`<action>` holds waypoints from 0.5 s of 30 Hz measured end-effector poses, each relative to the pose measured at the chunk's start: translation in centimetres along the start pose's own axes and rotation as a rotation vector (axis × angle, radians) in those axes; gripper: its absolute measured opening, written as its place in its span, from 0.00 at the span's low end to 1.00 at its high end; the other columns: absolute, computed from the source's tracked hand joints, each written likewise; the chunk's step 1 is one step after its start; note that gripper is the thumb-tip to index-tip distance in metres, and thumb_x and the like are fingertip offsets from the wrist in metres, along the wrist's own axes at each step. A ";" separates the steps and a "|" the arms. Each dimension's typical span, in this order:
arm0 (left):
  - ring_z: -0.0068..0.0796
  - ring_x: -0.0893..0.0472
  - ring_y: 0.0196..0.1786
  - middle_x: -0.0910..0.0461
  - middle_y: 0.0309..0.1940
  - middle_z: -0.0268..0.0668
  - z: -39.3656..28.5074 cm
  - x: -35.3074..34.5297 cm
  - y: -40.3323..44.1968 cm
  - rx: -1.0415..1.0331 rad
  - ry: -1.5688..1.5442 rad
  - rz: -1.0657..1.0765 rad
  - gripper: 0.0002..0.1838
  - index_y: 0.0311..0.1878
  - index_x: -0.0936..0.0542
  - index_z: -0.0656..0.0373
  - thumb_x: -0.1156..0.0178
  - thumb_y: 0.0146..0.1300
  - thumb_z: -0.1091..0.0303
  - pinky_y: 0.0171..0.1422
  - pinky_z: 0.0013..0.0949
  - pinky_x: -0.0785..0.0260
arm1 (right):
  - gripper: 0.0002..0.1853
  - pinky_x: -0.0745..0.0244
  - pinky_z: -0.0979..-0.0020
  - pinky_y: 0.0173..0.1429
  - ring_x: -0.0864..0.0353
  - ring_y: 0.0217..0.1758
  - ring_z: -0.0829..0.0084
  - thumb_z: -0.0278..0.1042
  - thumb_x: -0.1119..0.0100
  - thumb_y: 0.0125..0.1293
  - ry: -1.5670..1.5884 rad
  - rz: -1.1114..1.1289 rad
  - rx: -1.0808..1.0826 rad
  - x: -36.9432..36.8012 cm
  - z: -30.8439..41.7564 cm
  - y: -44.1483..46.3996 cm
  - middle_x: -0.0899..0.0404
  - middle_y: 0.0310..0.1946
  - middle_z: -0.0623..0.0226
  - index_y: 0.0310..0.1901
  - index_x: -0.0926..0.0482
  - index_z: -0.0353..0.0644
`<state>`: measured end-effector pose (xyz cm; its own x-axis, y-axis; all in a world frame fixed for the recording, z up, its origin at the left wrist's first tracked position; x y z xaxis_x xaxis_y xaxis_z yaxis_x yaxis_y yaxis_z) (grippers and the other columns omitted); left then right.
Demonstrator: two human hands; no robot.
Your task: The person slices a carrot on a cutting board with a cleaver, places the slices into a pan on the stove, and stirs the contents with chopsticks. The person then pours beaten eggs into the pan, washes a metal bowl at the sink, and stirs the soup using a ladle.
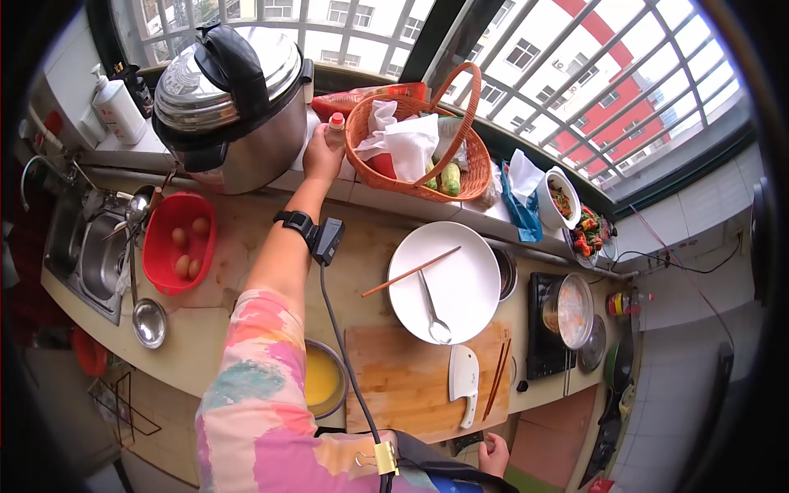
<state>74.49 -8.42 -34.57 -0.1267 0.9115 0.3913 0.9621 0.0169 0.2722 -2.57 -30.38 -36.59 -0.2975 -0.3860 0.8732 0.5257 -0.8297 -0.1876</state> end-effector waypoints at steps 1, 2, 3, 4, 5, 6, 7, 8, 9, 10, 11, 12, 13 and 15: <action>0.46 0.23 0.52 0.22 0.49 0.46 0.2 0.1 -0.1 0.005 0.001 0.005 0.38 0.61 0.34 0.61 0.30 0.47 0.61 0.56 0.39 0.31 | 0.16 0.28 0.78 0.30 0.26 0.22 0.79 0.24 0.38 0.53 -0.009 0.029 0.029 -0.2 0.8 0.1 0.23 0.38 0.63 0.45 0.25 0.36; 0.46 0.22 0.51 0.22 0.47 0.46 -0.1 0.5 -0.4 -0.031 -0.028 -0.031 0.35 0.58 0.32 0.61 0.30 0.46 0.62 0.56 0.39 0.31 | 0.16 0.27 0.77 0.31 0.26 0.24 0.78 0.24 0.38 0.53 -0.020 0.043 0.019 -0.3 1.1 0.2 0.23 0.38 0.63 0.45 0.25 0.36; 0.45 0.21 0.49 0.21 0.46 0.47 -0.4 1.1 -0.8 -0.068 -0.058 -0.065 0.33 0.56 0.30 0.61 0.30 0.46 0.64 0.55 0.38 0.30 | 0.16 0.27 0.77 0.31 0.26 0.24 0.78 0.24 0.38 0.53 -0.021 0.045 0.013 -0.2 1.7 0.4 0.23 0.38 0.63 0.45 0.25 0.36; 0.45 0.21 0.49 0.21 0.46 0.47 -0.6 1.7 -1.2 -0.068 -0.056 -0.058 0.33 0.56 0.30 0.61 0.30 0.46 0.64 0.55 0.38 0.30 | 0.16 0.27 0.77 0.32 0.25 0.24 0.78 0.24 0.39 0.53 -0.023 0.033 0.024 0.2 2.5 0.6 0.23 0.38 0.63 0.45 0.25 0.36; 0.43 0.21 0.49 0.21 0.46 0.46 -0.9 2.6 -1.8 -0.080 -0.114 -0.034 0.33 0.55 0.29 0.61 0.28 0.44 0.64 0.54 0.38 0.30 | 0.15 0.27 0.77 0.32 0.25 0.25 0.78 0.23 0.39 0.54 -0.024 0.021 0.034 0.6 3.5 0.8 0.23 0.38 0.63 0.45 0.25 0.36; 0.40 0.20 0.48 0.21 0.46 0.45 -1.4 3.6 -2.5 -0.094 -0.172 -0.010 0.33 0.54 0.28 0.60 0.27 0.42 0.64 0.54 0.37 0.30 | 0.15 0.27 0.76 0.32 0.25 0.26 0.78 0.23 0.40 0.54 -0.036 0.012 0.058 1.1 4.5 1.0 0.24 0.38 0.63 0.45 0.25 0.35; 0.40 0.20 0.48 0.21 0.46 0.45 -1.9 4.9 -3.5 -0.094 -0.169 -0.001 0.33 0.54 0.28 0.60 0.27 0.42 0.64 0.54 0.37 0.30 | 0.15 0.27 0.76 0.32 0.26 0.25 0.77 0.23 0.40 0.54 -0.034 -0.002 0.075 1.6 5.2 1.3 0.24 0.39 0.63 0.45 0.25 0.35; 0.34 0.21 0.47 0.20 0.45 0.40 -2.7 6.1 -4.9 -0.107 -0.192 0.047 0.33 0.54 0.28 0.59 0.27 0.42 0.65 0.54 0.35 0.31 | 0.15 0.27 0.73 0.31 0.23 0.24 0.73 0.25 0.39 0.53 -0.046 -0.017 0.058 2.2 5.7 1.8 0.25 0.38 0.60 0.45 0.25 0.35; 0.27 0.21 0.46 0.19 0.44 0.35 -3.8 7.2 -6.5 -0.120 -0.216 0.103 0.32 0.54 0.28 0.58 0.27 0.43 0.66 0.53 0.33 0.31 | 0.16 0.27 0.73 0.32 0.23 0.25 0.72 0.25 0.39 0.53 -0.063 -0.026 0.088 2.8 6.6 2.2 0.25 0.39 0.60 0.45 0.25 0.35; 0.26 0.22 0.46 0.20 0.43 0.33 -5.7 8.7 -8.4 -0.118 -0.205 0.171 0.32 0.53 0.28 0.59 0.27 0.43 0.67 0.54 0.32 0.32 | 0.16 0.26 0.73 0.33 0.23 0.27 0.71 0.24 0.40 0.53 -0.067 -0.034 0.126 3.6 8.2 2.7 0.25 0.41 0.58 0.45 0.26 0.36; 0.24 0.23 0.46 0.21 0.42 0.32 -7.8 9.7 -10.5 -0.121 -0.201 0.253 0.31 0.52 0.28 0.59 0.27 0.43 0.68 0.55 0.30 0.33 | 0.16 0.26 0.72 0.35 0.23 0.28 0.70 0.23 0.41 0.53 -0.048 -0.074 0.191 4.5 10.1 3.1 0.26 0.43 0.57 0.46 0.26 0.36; 0.24 0.24 0.47 0.22 0.42 0.32 -9.0 10.3 -12.6 -0.128 -0.225 0.313 0.30 0.51 0.28 0.59 0.27 0.43 0.69 0.55 0.30 0.34 | 0.17 0.27 0.71 0.37 0.23 0.28 0.70 0.22 0.41 0.53 -0.072 -0.108 0.262 5.5 11.7 3.8 0.27 0.44 0.57 0.47 0.27 0.36; 0.23 0.24 0.47 0.22 0.42 0.32 -9.9 10.6 -14.7 -0.142 -0.252 0.382 0.29 0.51 0.29 0.59 0.28 0.44 0.71 0.56 0.30 0.35 | 0.16 0.27 0.70 0.38 0.23 0.28 0.70 0.23 0.41 0.53 -0.055 -0.161 0.297 6.7 13.3 4.3 0.27 0.43 0.58 0.46 0.26 0.36; 0.23 0.24 0.47 0.24 0.43 0.31 -11.9 10.5 -19.5 -0.163 -0.349 0.522 0.29 0.50 0.30 0.58 0.29 0.44 0.74 0.56 0.31 0.34 | 0.14 0.28 0.70 0.35 0.25 0.28 0.70 0.26 0.38 0.54 0.011 -0.251 0.360 9.2 17.5 4.7 0.26 0.37 0.60 0.43 0.25 0.37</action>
Point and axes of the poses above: each hand's wrist, its own y-axis towards the middle knuckle, its own x-axis out of the back of the hand, z = x × y, the point moved 8 cm from there along y, towards the middle knuckle
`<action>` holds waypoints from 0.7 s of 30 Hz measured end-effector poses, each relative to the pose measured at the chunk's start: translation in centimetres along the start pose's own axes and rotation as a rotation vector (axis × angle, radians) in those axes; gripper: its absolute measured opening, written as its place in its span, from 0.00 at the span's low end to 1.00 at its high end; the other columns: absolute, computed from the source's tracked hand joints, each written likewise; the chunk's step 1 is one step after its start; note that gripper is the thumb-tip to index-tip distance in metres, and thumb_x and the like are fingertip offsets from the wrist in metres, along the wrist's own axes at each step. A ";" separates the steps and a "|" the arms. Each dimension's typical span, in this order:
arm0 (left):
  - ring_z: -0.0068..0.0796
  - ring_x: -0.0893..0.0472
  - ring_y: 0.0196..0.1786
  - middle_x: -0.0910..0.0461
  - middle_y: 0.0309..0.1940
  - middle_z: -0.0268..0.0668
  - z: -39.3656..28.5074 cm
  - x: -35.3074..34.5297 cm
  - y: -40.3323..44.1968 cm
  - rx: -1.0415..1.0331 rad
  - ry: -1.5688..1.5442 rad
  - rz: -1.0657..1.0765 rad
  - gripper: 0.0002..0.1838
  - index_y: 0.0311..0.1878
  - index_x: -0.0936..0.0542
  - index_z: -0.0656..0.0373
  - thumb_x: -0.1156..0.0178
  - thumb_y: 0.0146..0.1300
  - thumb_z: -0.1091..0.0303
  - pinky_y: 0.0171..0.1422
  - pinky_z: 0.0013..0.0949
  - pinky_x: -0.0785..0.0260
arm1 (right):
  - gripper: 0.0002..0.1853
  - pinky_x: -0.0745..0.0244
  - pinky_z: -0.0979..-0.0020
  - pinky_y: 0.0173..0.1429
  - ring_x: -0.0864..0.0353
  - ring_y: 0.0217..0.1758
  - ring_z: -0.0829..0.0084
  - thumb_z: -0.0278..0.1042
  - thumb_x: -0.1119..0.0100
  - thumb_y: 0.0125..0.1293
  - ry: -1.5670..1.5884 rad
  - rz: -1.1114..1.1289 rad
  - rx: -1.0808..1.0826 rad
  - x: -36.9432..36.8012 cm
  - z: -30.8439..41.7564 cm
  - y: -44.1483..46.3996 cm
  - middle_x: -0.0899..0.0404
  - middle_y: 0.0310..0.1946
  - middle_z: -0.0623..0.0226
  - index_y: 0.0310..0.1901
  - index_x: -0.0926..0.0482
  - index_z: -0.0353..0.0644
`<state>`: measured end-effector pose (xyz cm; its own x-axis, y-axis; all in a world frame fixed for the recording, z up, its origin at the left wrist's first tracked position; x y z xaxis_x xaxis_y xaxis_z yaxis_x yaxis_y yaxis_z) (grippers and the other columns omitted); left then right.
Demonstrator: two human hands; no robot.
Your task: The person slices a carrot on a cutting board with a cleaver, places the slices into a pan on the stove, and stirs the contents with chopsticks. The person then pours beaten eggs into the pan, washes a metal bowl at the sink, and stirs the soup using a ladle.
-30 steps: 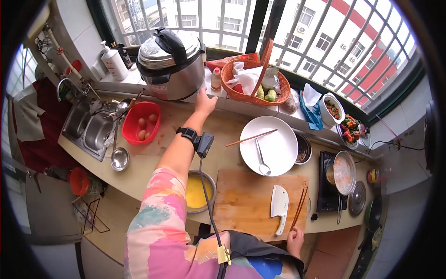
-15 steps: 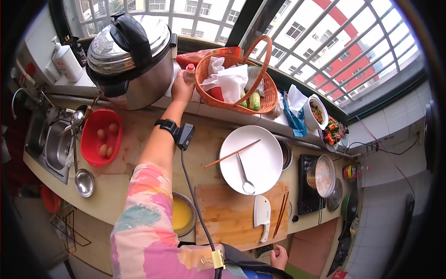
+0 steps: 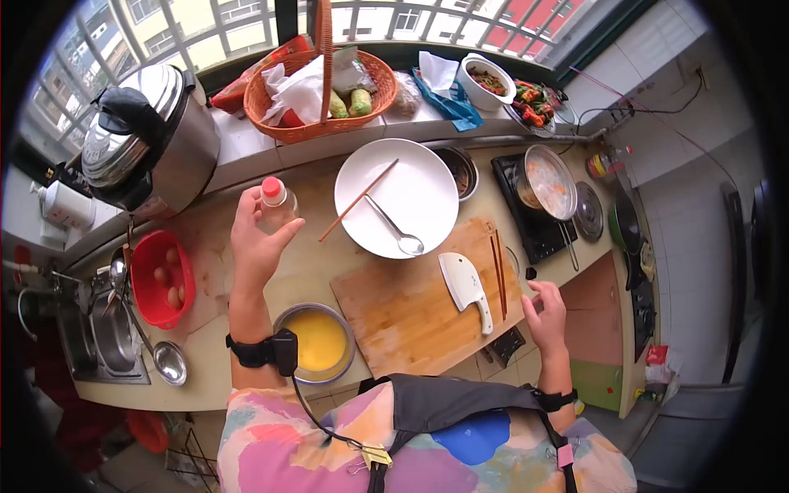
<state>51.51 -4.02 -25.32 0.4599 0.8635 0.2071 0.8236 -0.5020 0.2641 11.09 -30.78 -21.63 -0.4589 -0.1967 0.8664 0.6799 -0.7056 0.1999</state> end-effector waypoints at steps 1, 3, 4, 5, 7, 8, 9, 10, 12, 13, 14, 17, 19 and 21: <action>0.23 0.24 0.47 0.24 0.43 0.31 -1.2 -2.1 -2.0 -0.017 -0.009 0.077 0.29 0.50 0.30 0.58 0.29 0.44 0.74 0.56 0.31 0.34 | 0.13 0.29 0.71 0.34 0.26 0.26 0.71 0.28 0.37 0.54 0.040 -0.044 0.066 0.7 1.5 0.8 0.25 0.33 0.61 0.42 0.24 0.37; 0.23 0.24 0.47 0.25 0.43 0.31 -3.2 -6.7 -6.0 0.033 0.091 0.210 0.29 0.49 0.30 0.57 0.29 0.43 0.76 0.56 0.31 0.34 | 0.12 0.33 0.72 0.29 0.28 0.24 0.71 0.33 0.35 0.54 0.091 0.027 0.099 0.9 4.5 1.7 0.27 0.24 0.65 0.39 0.23 0.38; 0.25 0.24 0.47 0.24 0.42 0.32 -3.8 -9.4 -8.0 0.006 0.153 0.282 0.28 0.49 0.30 0.58 0.28 0.43 0.75 0.56 0.31 0.34 | 0.14 0.33 0.70 0.30 0.28 0.23 0.70 0.38 0.36 0.55 0.135 0.067 0.181 0.8 6.6 1.7 0.26 0.24 0.65 0.38 0.23 0.39; 0.27 0.24 0.47 0.25 0.43 0.34 -4.5 -12.2 -10.1 -0.038 0.173 0.345 0.28 0.48 0.30 0.59 0.28 0.42 0.75 0.56 0.32 0.33 | 0.16 0.32 0.67 0.34 0.27 0.25 0.67 0.43 0.36 0.56 0.156 0.124 0.275 0.0 7.9 1.1 0.25 0.25 0.64 0.39 0.23 0.39; 0.32 0.24 0.48 0.26 0.43 0.37 -5.7 -17.1 -14.1 -0.037 0.140 0.473 0.28 0.48 0.29 0.59 0.28 0.42 0.74 0.55 0.33 0.33 | 0.18 0.34 0.66 0.43 0.26 0.29 0.66 0.44 0.36 0.56 0.146 0.121 0.482 -0.6 10.7 -0.8 0.26 0.28 0.68 0.45 0.24 0.43; 0.41 0.26 0.47 0.27 0.42 0.42 -6.7 -19.1 -15.8 -0.061 0.118 0.517 0.26 0.46 0.30 0.59 0.30 0.43 0.72 0.52 0.38 0.32 | 0.18 0.34 0.66 0.43 0.26 0.29 0.66 0.44 0.36 0.56 0.167 0.117 0.476 -1.0 10.2 -1.7 0.26 0.28 0.68 0.45 0.24 0.43; 0.41 0.26 0.47 0.27 0.42 0.42 -7.3 -20.8 -17.4 -0.072 0.111 0.541 0.25 0.46 0.30 0.59 0.31 0.44 0.71 0.51 0.38 0.32 | 0.17 0.33 0.65 0.42 0.25 0.30 0.64 0.44 0.36 0.56 0.182 0.166 0.483 -1.7 9.8 -2.4 0.25 0.28 0.66 0.42 0.24 0.43; 0.41 0.26 0.46 0.27 0.41 0.42 -7.3 -22.3 -18.8 -0.082 0.095 0.559 0.25 0.45 0.30 0.59 0.31 0.44 0.70 0.50 0.39 0.32 | 0.16 0.32 0.64 0.41 0.24 0.31 0.63 0.44 0.36 0.56 0.195 0.215 0.499 -2.3 9.1 -3.0 0.24 0.28 0.65 0.39 0.24 0.43; 0.41 0.26 0.45 0.27 0.41 0.42 -7.8 -24.7 -21.5 -0.082 0.177 0.596 0.25 0.46 0.30 0.59 0.30 0.44 0.69 0.50 0.39 0.32 | 0.14 0.31 0.63 0.37 0.23 0.32 0.60 0.43 0.36 0.55 0.163 0.294 0.482 -2.9 6.9 -4.7 0.23 0.26 0.63 0.33 0.25 0.42; 0.41 0.26 0.45 0.27 0.41 0.42 -8.0 -25.5 -22.1 -0.083 0.194 0.570 0.25 0.46 0.30 0.59 0.30 0.44 0.69 0.50 0.39 0.32 | 0.14 0.30 0.62 0.37 0.23 0.31 0.59 0.43 0.37 0.55 0.179 0.299 0.451 -2.7 5.7 -5.2 0.23 0.25 0.62 0.31 0.26 0.42; 0.42 0.26 0.45 0.27 0.40 0.42 -8.0 -26.4 -23.2 -0.060 0.210 0.589 0.25 0.46 0.30 0.58 0.30 0.44 0.69 0.49 0.39 0.32 | 0.14 0.29 0.61 0.37 0.22 0.31 0.59 0.43 0.37 0.55 0.197 0.313 0.417 -2.4 4.5 -5.9 0.24 0.24 0.62 0.28 0.27 0.42; 0.42 0.25 0.45 0.27 0.40 0.42 -9.3 -28.8 -26.4 -0.017 0.239 0.587 0.26 0.46 0.30 0.57 0.30 0.44 0.69 0.49 0.39 0.31 | 0.13 0.29 0.61 0.35 0.23 0.29 0.58 0.42 0.38 0.55 0.203 0.317 0.450 1.0 2.3 -7.9 0.24 0.23 0.61 0.28 0.27 0.42; 0.42 0.24 0.45 0.26 0.41 0.42 -10.4 -31.0 -28.4 -0.036 0.219 0.590 0.26 0.47 0.30 0.55 0.30 0.44 0.69 0.48 0.40 0.31 | 0.12 0.29 0.60 0.33 0.23 0.27 0.58 0.41 0.39 0.56 0.171 0.308 0.454 2.3 -0.1 -9.2 0.24 0.22 0.60 0.29 0.27 0.41; 0.42 0.24 0.46 0.26 0.41 0.42 -11.1 -33.4 -30.4 -0.038 0.218 0.608 0.26 0.47 0.30 0.55 0.30 0.44 0.69 0.48 0.39 0.31 | 0.11 0.29 0.60 0.33 0.23 0.27 0.58 0.40 0.39 0.56 0.155 0.275 0.468 3.3 -2.4 -10.7 0.24 0.22 0.60 0.30 0.27 0.41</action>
Point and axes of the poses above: each hand's wrist, its own y-axis towards the middle knuckle, its own x-axis out of the back of the hand, z = x × y, the point moved 8 cm from there along y, towards the middle knuckle
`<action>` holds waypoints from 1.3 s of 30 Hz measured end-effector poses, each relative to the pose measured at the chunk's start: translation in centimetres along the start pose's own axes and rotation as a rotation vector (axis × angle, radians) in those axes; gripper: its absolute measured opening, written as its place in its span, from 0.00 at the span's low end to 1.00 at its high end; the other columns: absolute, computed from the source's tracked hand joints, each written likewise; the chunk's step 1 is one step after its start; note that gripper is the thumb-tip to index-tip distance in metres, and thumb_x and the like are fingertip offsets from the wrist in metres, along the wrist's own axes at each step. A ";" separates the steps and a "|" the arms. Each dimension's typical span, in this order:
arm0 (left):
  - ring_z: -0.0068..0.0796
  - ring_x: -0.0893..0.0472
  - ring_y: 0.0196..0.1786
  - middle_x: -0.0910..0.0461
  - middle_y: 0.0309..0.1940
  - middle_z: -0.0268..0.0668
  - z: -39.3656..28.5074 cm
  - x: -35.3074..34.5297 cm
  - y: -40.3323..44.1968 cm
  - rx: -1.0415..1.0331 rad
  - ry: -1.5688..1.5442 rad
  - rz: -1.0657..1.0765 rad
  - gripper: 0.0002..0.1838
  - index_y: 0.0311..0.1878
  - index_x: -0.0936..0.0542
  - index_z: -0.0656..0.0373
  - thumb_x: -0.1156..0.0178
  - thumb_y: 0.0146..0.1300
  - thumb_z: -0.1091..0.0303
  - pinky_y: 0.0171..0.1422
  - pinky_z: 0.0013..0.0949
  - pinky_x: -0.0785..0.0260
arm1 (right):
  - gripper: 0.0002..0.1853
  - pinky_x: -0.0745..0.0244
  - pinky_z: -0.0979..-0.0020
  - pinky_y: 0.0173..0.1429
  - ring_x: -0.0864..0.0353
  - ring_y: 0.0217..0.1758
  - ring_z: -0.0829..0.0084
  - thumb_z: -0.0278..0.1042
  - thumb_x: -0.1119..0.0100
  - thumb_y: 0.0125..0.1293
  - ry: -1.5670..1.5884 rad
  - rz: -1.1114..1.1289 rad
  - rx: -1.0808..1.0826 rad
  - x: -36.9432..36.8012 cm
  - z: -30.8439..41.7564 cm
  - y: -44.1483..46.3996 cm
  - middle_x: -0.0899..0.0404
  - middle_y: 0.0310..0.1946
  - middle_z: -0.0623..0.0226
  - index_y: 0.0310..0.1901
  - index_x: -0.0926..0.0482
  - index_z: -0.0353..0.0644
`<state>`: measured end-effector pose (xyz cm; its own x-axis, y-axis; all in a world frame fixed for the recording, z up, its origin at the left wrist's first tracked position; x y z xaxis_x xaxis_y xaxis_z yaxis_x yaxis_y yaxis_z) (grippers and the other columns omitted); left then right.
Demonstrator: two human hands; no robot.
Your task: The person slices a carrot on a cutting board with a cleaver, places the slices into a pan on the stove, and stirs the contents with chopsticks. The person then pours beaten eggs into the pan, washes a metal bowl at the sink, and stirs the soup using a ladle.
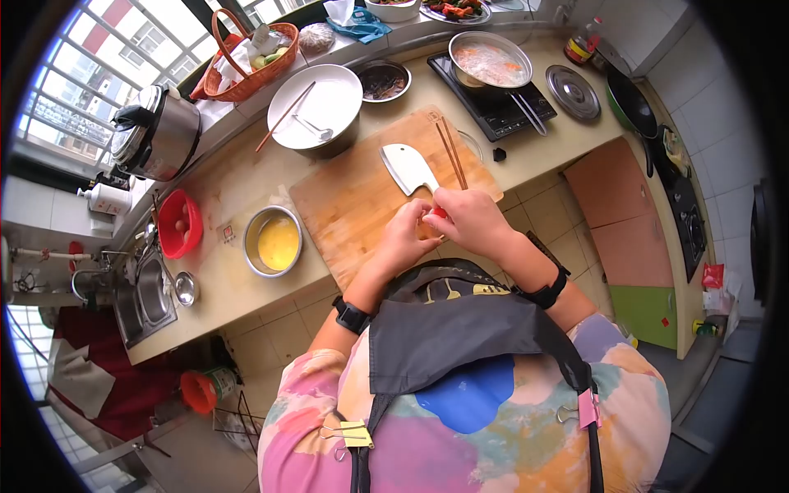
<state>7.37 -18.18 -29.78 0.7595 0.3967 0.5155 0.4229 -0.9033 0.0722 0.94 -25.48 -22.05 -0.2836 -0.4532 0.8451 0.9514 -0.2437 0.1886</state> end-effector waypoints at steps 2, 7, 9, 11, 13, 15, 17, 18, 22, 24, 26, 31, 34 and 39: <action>0.42 0.24 0.46 0.25 0.41 0.40 -1.4 -2.6 0.0 -0.013 -0.015 0.034 0.26 0.46 0.29 0.56 0.30 0.43 0.69 0.48 0.40 0.31 | 0.08 0.30 0.61 0.35 0.23 0.28 0.59 0.36 0.41 0.57 -0.054 -0.027 0.039 0.6 -1.3 -2.2 0.24 0.22 0.61 0.31 0.27 0.42; 0.41 0.24 0.48 0.24 0.42 0.41 -2.1 -7.7 -0.2 0.003 -0.035 0.079 0.27 0.47 0.29 0.58 0.29 0.42 0.68 0.51 0.38 0.31 | 0.07 0.30 0.62 0.37 0.24 0.32 0.60 0.32 0.41 0.56 -0.080 -0.006 0.232 2.9 -2.3 -6.3 0.25 0.26 0.64 0.32 0.27 0.42; 0.39 0.24 0.49 0.24 0.44 0.41 -2.1 -8.6 0.0 0.018 -0.022 0.105 0.28 0.48 0.28 0.58 0.28 0.43 0.68 0.54 0.36 0.32 | 0.06 0.30 0.62 0.38 0.24 0.33 0.61 0.31 0.42 0.56 -0.101 0.001 0.284 3.5 -2.5 -7.1 0.25 0.27 0.64 0.33 0.27 0.41; 0.38 0.24 0.49 0.24 0.44 0.42 -2.1 -8.8 0.5 0.047 0.012 0.144 0.29 0.49 0.28 0.59 0.28 0.42 0.68 0.54 0.36 0.32 | 0.05 0.30 0.61 0.39 0.25 0.34 0.60 0.29 0.43 0.56 -0.060 0.043 0.260 3.9 -3.3 -7.3 0.26 0.30 0.62 0.34 0.27 0.41; 0.37 0.24 0.49 0.24 0.43 0.42 -2.2 -8.5 1.3 0.058 0.004 0.140 0.29 0.49 0.29 0.59 0.28 0.42 0.69 0.54 0.35 0.32 | 0.05 0.30 0.61 0.39 0.25 0.34 0.60 0.28 0.43 0.56 -0.052 0.016 0.260 4.8 -3.7 -7.2 0.26 0.31 0.62 0.34 0.27 0.42; 0.36 0.24 0.49 0.24 0.43 0.42 -1.7 -8.4 2.3 0.069 -0.006 0.140 0.30 0.50 0.29 0.59 0.28 0.42 0.69 0.54 0.35 0.32 | 0.05 0.30 0.62 0.40 0.25 0.35 0.59 0.27 0.44 0.57 -0.043 -0.010 0.256 5.4 -4.3 -6.8 0.26 0.32 0.61 0.35 0.27 0.42; 0.35 0.24 0.49 0.23 0.43 0.40 -0.2 -8.2 3.9 0.095 -0.039 0.087 0.30 0.50 0.30 0.59 0.28 0.42 0.69 0.54 0.35 0.32 | 0.05 0.30 0.62 0.41 0.25 0.36 0.58 0.25 0.45 0.56 0.030 -0.189 0.178 7.0 -5.9 -6.1 0.27 0.33 0.60 0.36 0.27 0.42; 0.35 0.24 0.48 0.23 0.42 0.40 0.5 -8.0 4.9 0.067 -0.070 0.071 0.31 0.51 0.30 0.59 0.28 0.42 0.69 0.54 0.35 0.32 | 0.06 0.29 0.66 0.41 0.24 0.36 0.63 0.24 0.46 0.58 0.051 -0.175 0.092 7.6 -6.9 -5.9 0.26 0.33 0.62 0.38 0.27 0.42; 0.35 0.24 0.49 0.23 0.43 0.40 2.4 -5.6 9.8 0.108 -0.024 -0.064 0.31 0.52 0.30 0.59 0.29 0.42 0.70 0.56 0.34 0.33 | 0.07 0.30 0.73 0.41 0.24 0.36 0.73 0.26 0.47 0.63 0.460 -0.260 -0.211 7.7 -13.8 -6.6 0.25 0.34 0.67 0.42 0.25 0.42; 0.35 0.24 0.49 0.23 0.44 0.40 4.1 -4.2 12.7 0.092 -0.036 -0.147 0.32 0.53 0.31 0.59 0.29 0.41 0.69 0.57 0.34 0.33 | 0.11 0.30 0.79 0.41 0.26 0.36 0.81 0.28 0.48 0.66 0.985 -0.440 -0.431 6.5 -18.9 -8.4 0.24 0.37 0.71 0.49 0.25 0.40; 0.35 0.25 0.49 0.23 0.44 0.39 5.2 -2.9 15.3 0.132 -0.062 -0.197 0.32 0.53 0.31 0.59 0.29 0.41 0.69 0.56 0.34 0.34 | 0.13 0.30 0.79 0.42 0.26 0.36 0.81 0.28 0.48 0.66 1.033 -0.454 -0.522 5.4 -21.7 -9.9 0.23 0.38 0.71 0.51 0.26 0.39; 0.46 0.24 0.52 0.23 0.46 0.47 9.7 -2.7 21.9 0.080 -0.034 -0.163 0.31 0.52 0.31 0.59 0.31 0.42 0.69 0.56 0.40 0.32 | 0.14 0.28 0.80 0.42 0.24 0.36 0.82 0.28 0.45 0.65 1.224 -0.537 -0.810 0.6 -26.1 -12.6 0.21 0.39 0.68 0.52 0.26 0.37; 0.40 0.24 0.50 0.23 0.44 0.44 12.3 -2.4 24.4 0.081 -0.011 -0.145 0.29 0.51 0.30 0.59 0.31 0.43 0.71 0.55 0.37 0.32 | 0.12 0.27 0.79 0.43 0.23 0.37 0.80 0.27 0.44 0.64 1.138 -0.481 -0.923 -0.9 -25.9 -12.7 0.21 0.39 0.67 0.49 0.26 0.37; 0.36 0.23 0.49 0.22 0.44 0.41 15.6 -1.2 27.1 0.150 -0.008 -0.145 0.29 0.50 0.30 0.58 0.31 0.43 0.71 0.54 0.34 0.32 | 0.11 0.26 0.78 0.46 0.23 0.39 0.78 0.24 0.43 0.62 1.073 -0.413 -0.982 -1.4 -26.5 -11.7 0.22 0.39 0.66 0.46 0.27 0.36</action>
Point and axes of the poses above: each hand's wrist, its own y-axis towards the middle knuckle, its own x-axis out of the back of the hand, z = x × y, the point moved 8 cm from there along y, towards the middle knuckle
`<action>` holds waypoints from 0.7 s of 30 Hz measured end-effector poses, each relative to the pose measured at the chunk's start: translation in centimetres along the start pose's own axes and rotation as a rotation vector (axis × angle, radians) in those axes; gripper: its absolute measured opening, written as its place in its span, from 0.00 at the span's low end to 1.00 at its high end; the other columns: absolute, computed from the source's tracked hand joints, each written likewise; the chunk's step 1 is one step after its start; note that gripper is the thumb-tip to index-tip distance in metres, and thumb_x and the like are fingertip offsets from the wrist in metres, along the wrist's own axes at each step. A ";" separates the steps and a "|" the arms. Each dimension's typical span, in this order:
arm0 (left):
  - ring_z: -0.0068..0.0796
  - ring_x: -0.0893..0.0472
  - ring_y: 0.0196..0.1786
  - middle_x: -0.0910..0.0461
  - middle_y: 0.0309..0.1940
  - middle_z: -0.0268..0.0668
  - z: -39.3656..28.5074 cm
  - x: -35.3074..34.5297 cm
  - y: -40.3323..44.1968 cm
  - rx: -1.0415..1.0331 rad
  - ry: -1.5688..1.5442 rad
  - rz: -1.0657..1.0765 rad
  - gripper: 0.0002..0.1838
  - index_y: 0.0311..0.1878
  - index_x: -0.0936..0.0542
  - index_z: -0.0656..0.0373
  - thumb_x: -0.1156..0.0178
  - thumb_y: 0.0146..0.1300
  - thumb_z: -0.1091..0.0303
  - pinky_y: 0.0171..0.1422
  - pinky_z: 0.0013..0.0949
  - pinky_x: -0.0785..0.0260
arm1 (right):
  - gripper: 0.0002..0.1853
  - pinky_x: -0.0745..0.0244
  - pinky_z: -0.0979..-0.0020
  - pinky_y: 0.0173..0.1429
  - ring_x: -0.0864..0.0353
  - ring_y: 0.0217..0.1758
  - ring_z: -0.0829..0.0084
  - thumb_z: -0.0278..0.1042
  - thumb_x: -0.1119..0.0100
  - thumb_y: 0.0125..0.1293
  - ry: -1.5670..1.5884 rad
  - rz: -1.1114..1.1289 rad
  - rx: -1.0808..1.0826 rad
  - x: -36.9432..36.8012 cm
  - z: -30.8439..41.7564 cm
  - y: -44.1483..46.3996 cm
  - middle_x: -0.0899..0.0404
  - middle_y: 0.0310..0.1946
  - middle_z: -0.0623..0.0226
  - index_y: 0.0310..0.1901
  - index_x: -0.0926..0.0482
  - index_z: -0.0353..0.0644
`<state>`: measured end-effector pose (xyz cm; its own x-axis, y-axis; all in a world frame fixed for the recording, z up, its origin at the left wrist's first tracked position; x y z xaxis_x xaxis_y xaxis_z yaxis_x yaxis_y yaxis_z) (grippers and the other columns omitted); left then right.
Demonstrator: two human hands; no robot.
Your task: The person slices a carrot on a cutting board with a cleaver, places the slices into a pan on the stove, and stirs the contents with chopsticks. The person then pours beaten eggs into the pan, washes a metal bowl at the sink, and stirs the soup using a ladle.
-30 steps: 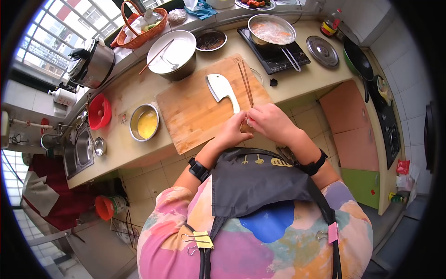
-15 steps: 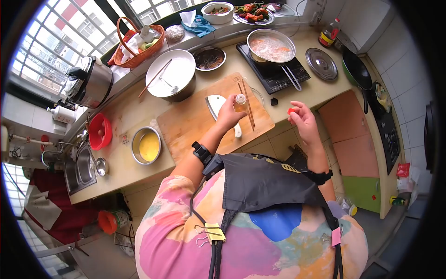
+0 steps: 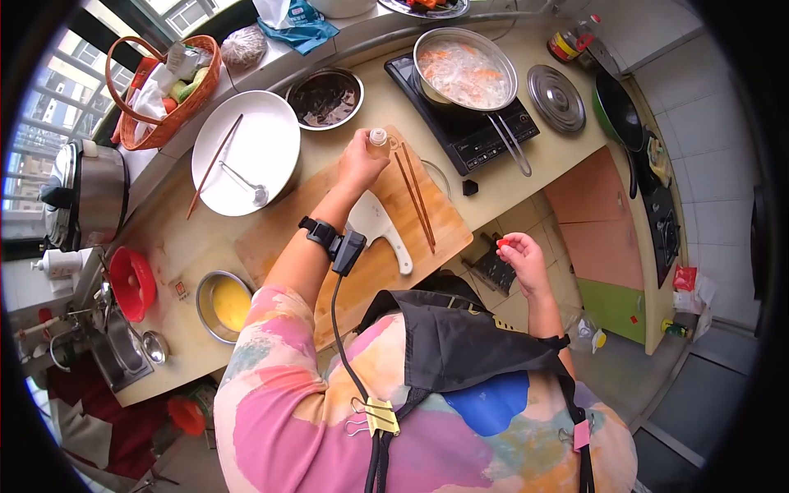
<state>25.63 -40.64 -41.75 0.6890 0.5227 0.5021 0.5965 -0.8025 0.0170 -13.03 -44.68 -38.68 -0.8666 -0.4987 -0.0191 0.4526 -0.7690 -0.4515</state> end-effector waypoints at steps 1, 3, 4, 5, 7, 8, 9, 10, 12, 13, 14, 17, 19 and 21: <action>0.37 0.23 0.49 0.22 0.44 0.41 0.5 0.2 0.7 0.012 0.028 -0.032 0.29 0.50 0.30 0.58 0.31 0.43 0.71 0.54 0.35 0.32 | 0.11 0.26 0.78 0.47 0.23 0.40 0.78 0.22 0.43 0.61 -0.017 0.015 0.012 -0.2 -0.1 0.6 0.22 0.39 0.66 0.45 0.27 0.36; 0.40 0.23 0.50 0.22 0.44 0.42 1.0 0.2 1.6 0.046 0.059 -0.086 0.29 0.50 0.30 0.57 0.31 0.42 0.69 0.54 0.37 0.31 | 0.14 0.26 0.77 0.51 0.23 0.42 0.77 0.19 0.43 0.59 -0.043 0.043 0.011 -0.8 -0.5 1.7 0.24 0.39 0.65 0.48 0.29 0.31; 0.40 0.23 0.50 0.22 0.44 0.42 1.5 -0.3 1.8 0.062 0.060 -0.085 0.29 0.50 0.30 0.57 0.31 0.42 0.69 0.54 0.37 0.31 | 0.14 0.26 0.77 0.51 0.23 0.42 0.77 0.19 0.43 0.59 -0.047 0.049 -0.003 -1.2 -0.5 2.4 0.24 0.39 0.65 0.48 0.29 0.31; 0.41 0.23 0.50 0.22 0.44 0.43 1.6 -0.7 2.1 0.042 0.054 -0.108 0.29 0.50 0.30 0.57 0.31 0.43 0.68 0.54 0.37 0.31 | 0.16 0.26 0.77 0.52 0.23 0.42 0.77 0.19 0.43 0.60 -0.085 0.081 0.000 -1.8 -0.4 3.1 0.24 0.40 0.65 0.50 0.29 0.30; 0.42 0.23 0.50 0.22 0.44 0.43 2.1 -1.5 2.1 0.030 0.054 -0.125 0.30 0.51 0.31 0.57 0.30 0.43 0.67 0.54 0.38 0.31 | 0.20 0.26 0.77 0.52 0.22 0.44 0.78 0.20 0.43 0.60 -0.170 0.174 -0.003 -2.9 -0.6 5.0 0.23 0.41 0.64 0.54 0.30 0.28; 0.42 0.23 0.50 0.22 0.44 0.43 2.6 -1.9 1.9 0.056 0.062 -0.119 0.30 0.51 0.31 0.57 0.30 0.43 0.67 0.54 0.38 0.31 | 0.17 0.27 0.78 0.51 0.22 0.43 0.79 0.21 0.42 0.60 -0.213 0.224 0.003 -3.5 -0.7 5.9 0.22 0.41 0.65 0.52 0.27 0.29; 0.43 0.23 0.50 0.22 0.45 0.44 2.4 -1.9 1.8 0.032 0.069 -0.140 0.30 0.51 0.31 0.57 0.30 0.43 0.67 0.54 0.38 0.31 | 0.16 0.27 0.78 0.50 0.22 0.42 0.80 0.22 0.42 0.60 -0.240 0.258 -0.015 -4.3 -0.4 6.6 0.21 0.40 0.66 0.50 0.26 0.29; 0.43 0.23 0.51 0.22 0.45 0.44 2.3 -2.0 1.6 0.016 0.075 -0.160 0.31 0.51 0.32 0.57 0.30 0.43 0.66 0.54 0.38 0.31 | 0.15 0.27 0.78 0.49 0.22 0.42 0.80 0.22 0.41 0.59 -0.238 0.289 -0.008 -4.8 -0.5 7.6 0.21 0.40 0.67 0.49 0.26 0.31; 0.43 0.24 0.53 0.23 0.48 0.45 3.0 -2.1 1.5 0.059 0.073 -0.148 0.34 0.54 0.33 0.57 0.29 0.42 0.64 0.56 0.38 0.32 | 0.12 0.27 0.79 0.46 0.23 0.38 0.82 0.22 0.41 0.59 -0.340 0.376 0.046 -6.0 -0.4 9.3 0.22 0.36 0.70 0.45 0.26 0.34; 0.44 0.24 0.53 0.23 0.49 0.45 2.9 -1.9 1.4 0.042 0.096 -0.172 0.36 0.56 0.34 0.57 0.28 0.42 0.63 0.57 0.38 0.32 | 0.11 0.28 0.80 0.44 0.24 0.37 0.83 0.22 0.41 0.59 -0.318 0.439 0.056 -6.6 -0.9 10.2 0.23 0.35 0.71 0.44 0.26 0.35; 0.45 0.24 0.54 0.23 0.50 0.46 2.7 -1.6 1.1 0.017 0.118 -0.199 0.39 0.59 0.35 0.57 0.28 0.42 0.62 0.57 0.38 0.32 | 0.11 0.28 0.80 0.43 0.25 0.36 0.82 0.23 0.40 0.58 -0.364 0.474 0.064 -7.3 -0.7 10.8 0.24 0.33 0.72 0.43 0.26 0.37; 0.41 0.23 0.53 0.23 0.50 0.47 2.4 0.4 -0.7 0.052 0.209 -0.311 0.39 0.61 0.33 0.59 0.28 0.45 0.60 0.56 0.35 0.30 | 0.11 0.29 0.79 0.40 0.25 0.34 0.82 0.25 0.38 0.56 -0.663 0.564 0.199 -8.7 -0.9 12.4 0.25 0.31 0.72 0.41 0.25 0.39; 0.37 0.22 0.51 0.22 0.49 0.45 4.0 2.0 -3.1 0.171 0.038 -0.273 0.35 0.59 0.31 0.60 0.29 0.48 0.61 0.54 0.33 0.29 | 0.12 0.30 0.76 0.37 0.26 0.30 0.80 0.27 0.37 0.54 -0.903 0.615 0.266 -10.1 -1.2 12.9 0.26 0.27 0.70 0.41 0.26 0.40; 0.26 0.21 0.48 0.20 0.45 0.40 5.2 3.8 -6.9 0.356 -0.309 -0.226 0.24 0.53 0.25 0.64 0.33 0.55 0.64 0.52 0.27 0.29 | 0.12 0.30 0.75 0.35 0.25 0.29 0.78 0.28 0.38 0.54 -0.937 0.646 0.295 -11.4 -1.3 12.8 0.26 0.26 0.70 0.40 0.26 0.41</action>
<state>26.32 -31.62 -44.47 0.5840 0.7753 0.2404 0.8104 -0.5402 -0.2266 2.33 -48.32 -45.38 -0.0208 -0.8348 0.5502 0.8891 -0.2671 -0.3717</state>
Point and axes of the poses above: each hand's wrist, its own y-axis towards the middle knuckle, its own x-axis out of the back of the hand, z = x × y, the point moved 8 cm from there along y, towards the middle knuckle
